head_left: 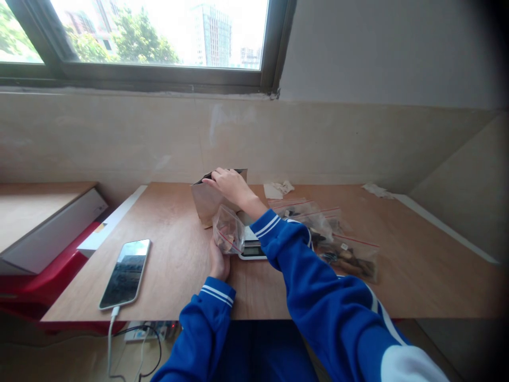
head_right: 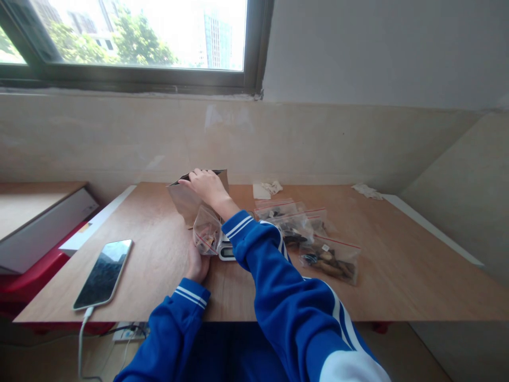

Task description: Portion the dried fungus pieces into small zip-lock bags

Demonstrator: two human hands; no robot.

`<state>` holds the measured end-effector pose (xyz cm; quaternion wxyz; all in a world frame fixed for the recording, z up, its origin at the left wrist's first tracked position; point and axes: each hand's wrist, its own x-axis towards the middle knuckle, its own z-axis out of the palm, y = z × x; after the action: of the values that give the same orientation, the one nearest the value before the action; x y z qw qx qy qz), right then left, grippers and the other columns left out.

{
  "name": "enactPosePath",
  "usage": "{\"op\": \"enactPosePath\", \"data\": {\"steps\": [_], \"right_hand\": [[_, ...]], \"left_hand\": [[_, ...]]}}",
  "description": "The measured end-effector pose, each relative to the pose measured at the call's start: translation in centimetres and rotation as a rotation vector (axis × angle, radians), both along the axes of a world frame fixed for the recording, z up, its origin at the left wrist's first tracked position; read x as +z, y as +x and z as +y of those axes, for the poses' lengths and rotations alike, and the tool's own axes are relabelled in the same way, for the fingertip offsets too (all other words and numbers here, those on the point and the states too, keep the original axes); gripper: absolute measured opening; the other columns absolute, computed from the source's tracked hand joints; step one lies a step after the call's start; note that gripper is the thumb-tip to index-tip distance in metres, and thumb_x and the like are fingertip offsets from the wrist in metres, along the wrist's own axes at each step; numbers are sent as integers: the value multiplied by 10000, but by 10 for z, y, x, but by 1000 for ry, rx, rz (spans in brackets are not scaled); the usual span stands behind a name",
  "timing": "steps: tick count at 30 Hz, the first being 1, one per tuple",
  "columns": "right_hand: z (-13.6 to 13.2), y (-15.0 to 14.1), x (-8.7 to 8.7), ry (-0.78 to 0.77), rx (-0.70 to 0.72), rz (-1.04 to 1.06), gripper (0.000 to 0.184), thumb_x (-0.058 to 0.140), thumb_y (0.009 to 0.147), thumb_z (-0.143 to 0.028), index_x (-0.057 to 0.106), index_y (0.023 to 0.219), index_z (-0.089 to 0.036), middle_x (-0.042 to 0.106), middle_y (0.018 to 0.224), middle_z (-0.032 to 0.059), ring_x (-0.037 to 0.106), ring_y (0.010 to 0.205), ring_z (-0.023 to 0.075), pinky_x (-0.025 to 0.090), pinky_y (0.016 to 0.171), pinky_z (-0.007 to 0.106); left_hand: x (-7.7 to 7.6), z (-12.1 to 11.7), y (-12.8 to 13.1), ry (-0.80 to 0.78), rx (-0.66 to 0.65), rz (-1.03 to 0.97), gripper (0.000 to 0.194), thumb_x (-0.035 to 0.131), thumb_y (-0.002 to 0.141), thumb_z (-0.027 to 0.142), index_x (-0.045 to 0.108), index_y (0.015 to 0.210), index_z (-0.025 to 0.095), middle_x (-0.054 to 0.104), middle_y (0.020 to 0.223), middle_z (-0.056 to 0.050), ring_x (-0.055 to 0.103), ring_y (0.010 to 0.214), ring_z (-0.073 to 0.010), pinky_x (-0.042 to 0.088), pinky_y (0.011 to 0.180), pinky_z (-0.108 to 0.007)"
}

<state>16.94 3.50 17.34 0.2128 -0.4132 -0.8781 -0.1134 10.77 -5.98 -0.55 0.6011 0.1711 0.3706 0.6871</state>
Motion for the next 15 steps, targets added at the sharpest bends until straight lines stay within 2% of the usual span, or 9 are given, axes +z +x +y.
{"op": "enactPosePath", "data": {"steps": [3, 6, 8, 9, 11, 13, 15], "right_hand": [[0, -2, -5, 19, 9, 30, 462, 309, 997, -454, 603, 985, -98, 640, 1053, 191, 571, 1032, 288, 367, 893, 382], [-7, 1, -3, 77, 28, 172, 288, 432, 980, -357, 575, 1034, -114, 598, 1120, 187, 509, 1096, 303, 333, 955, 421], [-17, 7, 4, 67, 83, 304, 170, 462, 957, -248, 567, 1033, -139, 576, 1149, 158, 493, 1107, 283, 339, 964, 409], [-24, 11, 9, 19, 128, 364, 153, 446, 947, -203, 568, 1021, -148, 584, 1124, 138, 507, 1078, 260, 361, 942, 382], [-40, 21, 20, -169, 228, 421, 181, 406, 927, -158, 571, 1002, -153, 616, 1013, 91, 556, 954, 206, 417, 835, 310], [-54, 31, 25, -433, 299, 328, 202, 405, 904, -149, 592, 980, -151, 641, 894, 49, 576, 803, 163, 426, 698, 253], [-64, 38, 21, -668, 340, 126, 194, 451, 876, -150, 634, 940, -149, 665, 845, 33, 579, 724, 139, 413, 632, 227]], "left_hand": [[1, -1, -1, -11, -15, 16, 373, 455, 891, 385, 637, 1110, 144, 688, 837, -68, 628, 690, -162, 510, 667, -285], [3, -3, -1, -39, -15, 16, 392, 445, 892, 396, 618, 1147, 153, 681, 804, -64, 634, 696, -173, 512, 677, -298], [6, -3, -1, -35, 4, 16, 412, 460, 887, 416, 601, 1176, 157, 681, 800, -66, 643, 709, -183, 516, 687, -312], [7, -4, 0, -24, 17, 18, 423, 475, 882, 429, 591, 1191, 165, 683, 803, -67, 649, 717, -188, 519, 689, -318], [8, -4, 0, 11, 52, 25, 427, 505, 872, 446, 574, 1211, 197, 685, 816, -60, 656, 723, -188, 524, 681, -318], [9, -5, 0, 36, 97, 15, 402, 522, 872, 433, 561, 1222, 241, 690, 855, -44, 661, 736, -174, 526, 681, -305], [9, -5, 0, 29, 91, -25, 388, 522, 879, 422, 548, 1233, 266, 693, 923, -35, 666, 784, -163, 527, 708, -294]]}}
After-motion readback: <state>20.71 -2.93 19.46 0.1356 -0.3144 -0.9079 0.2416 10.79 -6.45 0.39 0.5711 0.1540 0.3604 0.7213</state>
